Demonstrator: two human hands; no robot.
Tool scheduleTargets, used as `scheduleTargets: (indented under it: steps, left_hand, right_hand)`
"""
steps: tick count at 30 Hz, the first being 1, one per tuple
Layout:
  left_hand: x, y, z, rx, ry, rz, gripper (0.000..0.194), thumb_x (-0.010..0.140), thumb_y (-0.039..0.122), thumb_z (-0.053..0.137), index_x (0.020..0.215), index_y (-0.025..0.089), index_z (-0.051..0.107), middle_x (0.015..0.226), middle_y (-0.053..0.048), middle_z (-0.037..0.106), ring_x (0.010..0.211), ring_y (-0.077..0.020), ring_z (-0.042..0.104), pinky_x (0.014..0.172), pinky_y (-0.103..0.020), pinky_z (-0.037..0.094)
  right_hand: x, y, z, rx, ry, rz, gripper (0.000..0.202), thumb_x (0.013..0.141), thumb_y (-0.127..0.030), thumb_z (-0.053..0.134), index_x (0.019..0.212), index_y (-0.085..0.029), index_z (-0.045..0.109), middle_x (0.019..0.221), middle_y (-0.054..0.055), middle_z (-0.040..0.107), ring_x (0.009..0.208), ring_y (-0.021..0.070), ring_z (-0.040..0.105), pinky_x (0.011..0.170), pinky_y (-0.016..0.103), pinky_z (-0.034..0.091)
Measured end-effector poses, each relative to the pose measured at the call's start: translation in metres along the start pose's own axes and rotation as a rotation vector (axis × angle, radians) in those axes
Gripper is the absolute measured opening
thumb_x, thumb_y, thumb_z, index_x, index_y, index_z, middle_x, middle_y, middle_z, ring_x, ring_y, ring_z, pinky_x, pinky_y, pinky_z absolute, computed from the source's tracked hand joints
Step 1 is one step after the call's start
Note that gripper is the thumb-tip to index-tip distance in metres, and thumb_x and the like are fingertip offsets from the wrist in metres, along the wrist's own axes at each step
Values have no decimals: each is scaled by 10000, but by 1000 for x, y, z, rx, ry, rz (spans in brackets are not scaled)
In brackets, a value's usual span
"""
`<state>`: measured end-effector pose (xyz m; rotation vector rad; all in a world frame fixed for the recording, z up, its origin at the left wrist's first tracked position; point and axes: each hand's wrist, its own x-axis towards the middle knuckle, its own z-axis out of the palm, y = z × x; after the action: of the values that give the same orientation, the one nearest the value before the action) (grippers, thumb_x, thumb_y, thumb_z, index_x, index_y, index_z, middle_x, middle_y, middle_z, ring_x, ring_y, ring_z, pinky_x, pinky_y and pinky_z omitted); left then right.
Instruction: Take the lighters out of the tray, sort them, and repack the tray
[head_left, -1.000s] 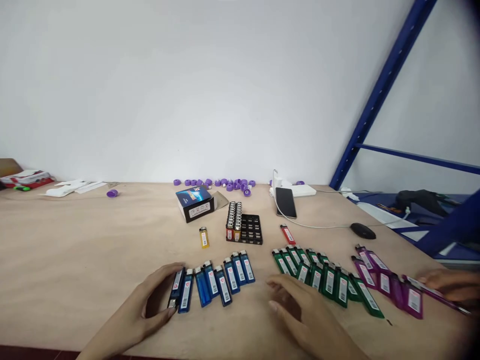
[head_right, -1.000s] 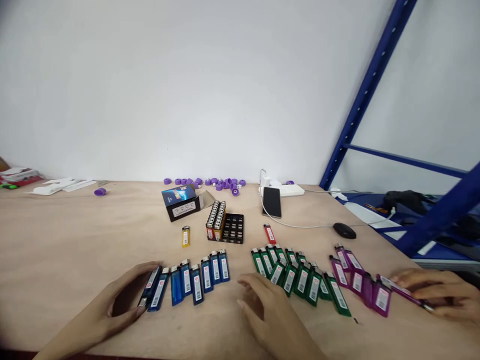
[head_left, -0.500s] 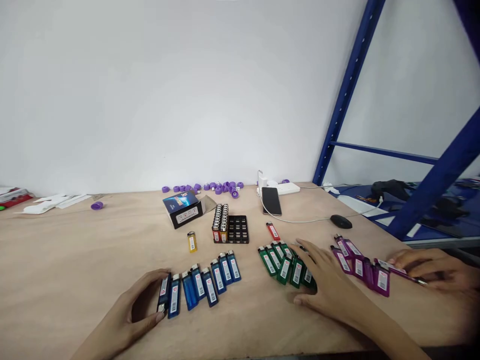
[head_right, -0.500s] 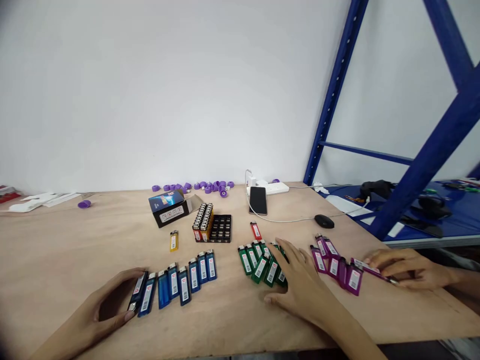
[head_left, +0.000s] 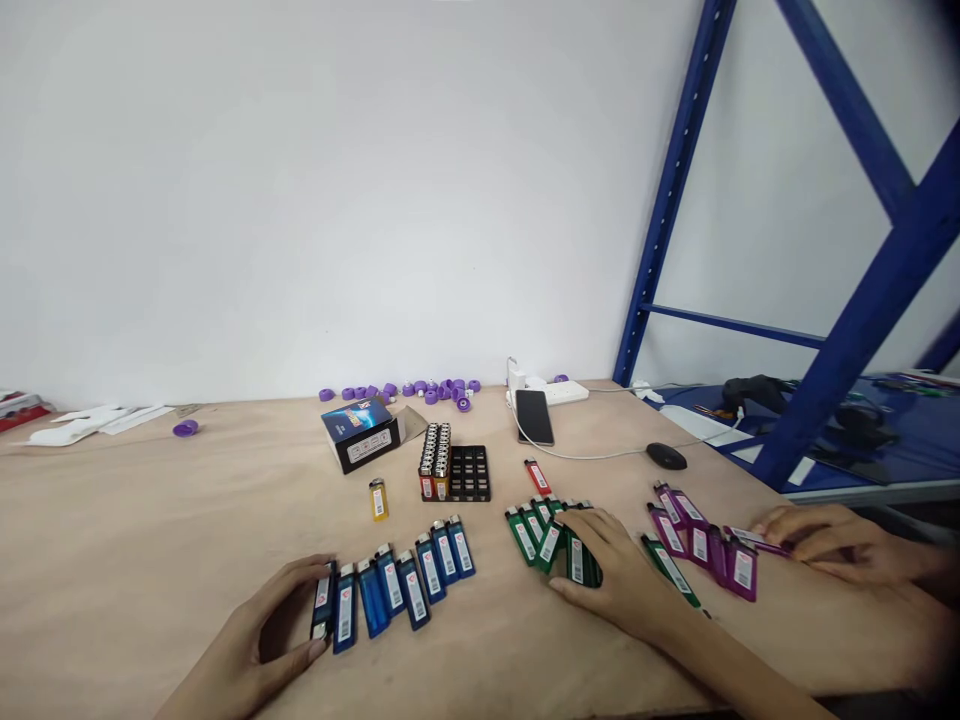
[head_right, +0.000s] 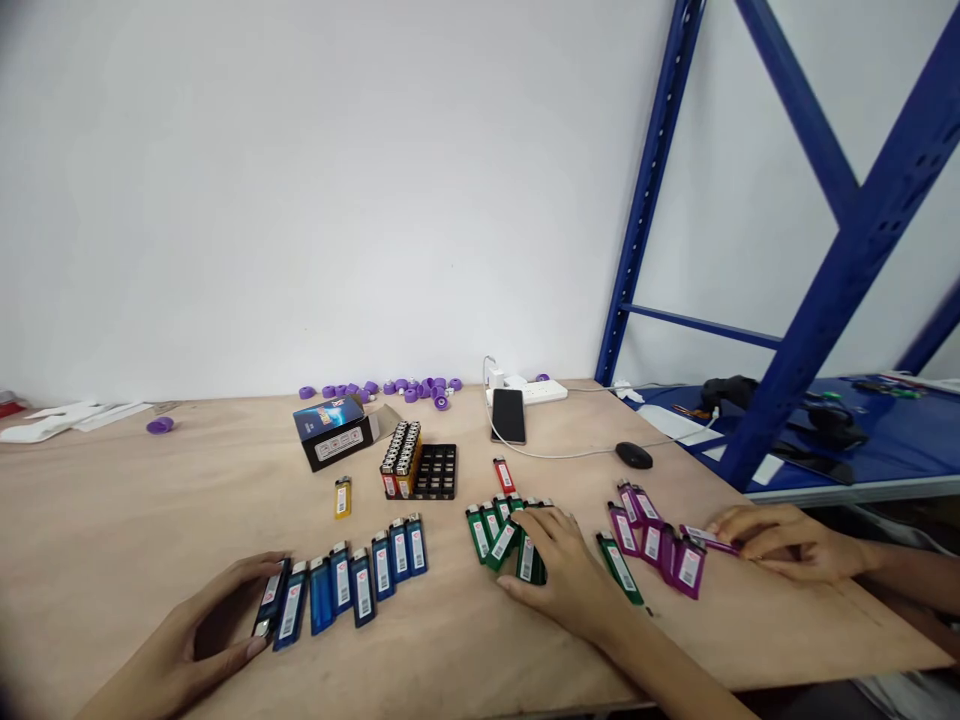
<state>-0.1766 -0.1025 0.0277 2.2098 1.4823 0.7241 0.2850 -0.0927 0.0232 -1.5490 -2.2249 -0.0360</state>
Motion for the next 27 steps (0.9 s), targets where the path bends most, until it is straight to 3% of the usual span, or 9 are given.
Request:
scheduleTargets:
  steps: [3, 6, 10, 12, 15, 18, 20, 23, 27]
  left_hand:
    - [-2, -3, 3, 0, -8, -38, 514, 856, 397, 627, 1344, 264, 537, 1420, -81, 568, 1318, -308, 518, 1129, -462, 390]
    - [-6, -7, 8, 43, 10, 13, 546, 875, 365, 610, 1395, 254, 486, 1455, -96, 529, 1336, -301, 499, 1130, -448, 393]
    - [-8, 5, 7, 231, 75, 107, 702, 876, 328, 613, 1512, 307, 314, 1544, -95, 417, 1368, -319, 461, 1089, -448, 439]
    - [-4, 26, 3, 316, 85, 169, 751, 875, 356, 620, 1531, 338, 255, 1568, -84, 377, 1374, -334, 451, 1061, -459, 469]
    - [10, 73, 2, 349, 88, 247, 656, 903, 359, 589, 1500, 339, 317, 1557, -76, 386, 1344, -316, 492, 1034, -425, 505]
    - [34, 122, 19, 250, 94, 389, 527, 914, 300, 571, 1420, 289, 421, 1408, -83, 551, 1213, -254, 610, 963, -303, 553]
    - [52, 147, 38, 195, -31, 537, 447, 902, 259, 603, 1334, 224, 492, 1259, -95, 652, 1125, -248, 651, 983, -301, 532]
    - [73, 166, 63, 149, -279, 773, 281, 964, 303, 561, 1198, 146, 567, 1077, -120, 705, 1008, -247, 663, 936, -314, 530]
    - [85, 174, 68, 125, -392, 831, 247, 1011, 284, 468, 1193, 156, 574, 1049, -122, 704, 975, -243, 651, 883, -316, 511]
  right_hand:
    - [0, 1, -1, -15, 133, -128, 545, 803, -384, 698, 1278, -143, 582, 1209, 168, 671, 1158, 340, 594, 1001, 492, 487]
    - [0, 4, -2, -21, 260, -191, 559, 808, -355, 694, 1298, -138, 534, 1173, 167, 672, 1097, 318, 616, 942, 457, 521]
    - [-1, 11, 1, -52, 237, -188, 597, 800, -386, 693, 1322, -149, 523, 1168, 163, 684, 1086, 335, 626, 899, 474, 543]
    - [-1, 13, 1, -57, 173, -168, 579, 807, -393, 677, 1318, -158, 539, 1172, 157, 690, 1104, 342, 623, 903, 485, 540]
    - [-1, 11, -2, -43, 101, -165, 577, 821, -390, 658, 1335, -160, 533, 1168, 152, 690, 1098, 331, 624, 945, 500, 508]
    - [-2, 5, -5, -36, 81, -172, 637, 822, -363, 653, 1394, -151, 468, 1192, 159, 669, 1094, 320, 618, 949, 498, 495]
    - [-4, 1, -7, -42, 69, -173, 670, 820, -332, 646, 1428, -163, 421, 1228, 159, 645, 1109, 317, 606, 934, 486, 499]
    - [-8, 0, -5, -74, 76, -191, 677, 826, -312, 637, 1446, -180, 399, 1240, 158, 632, 1118, 320, 600, 904, 465, 514]
    - [-14, 6, 6, -121, 147, -186, 694, 851, -352, 628, 1469, -159, 381, 1213, 172, 646, 1089, 332, 615, 883, 474, 524]
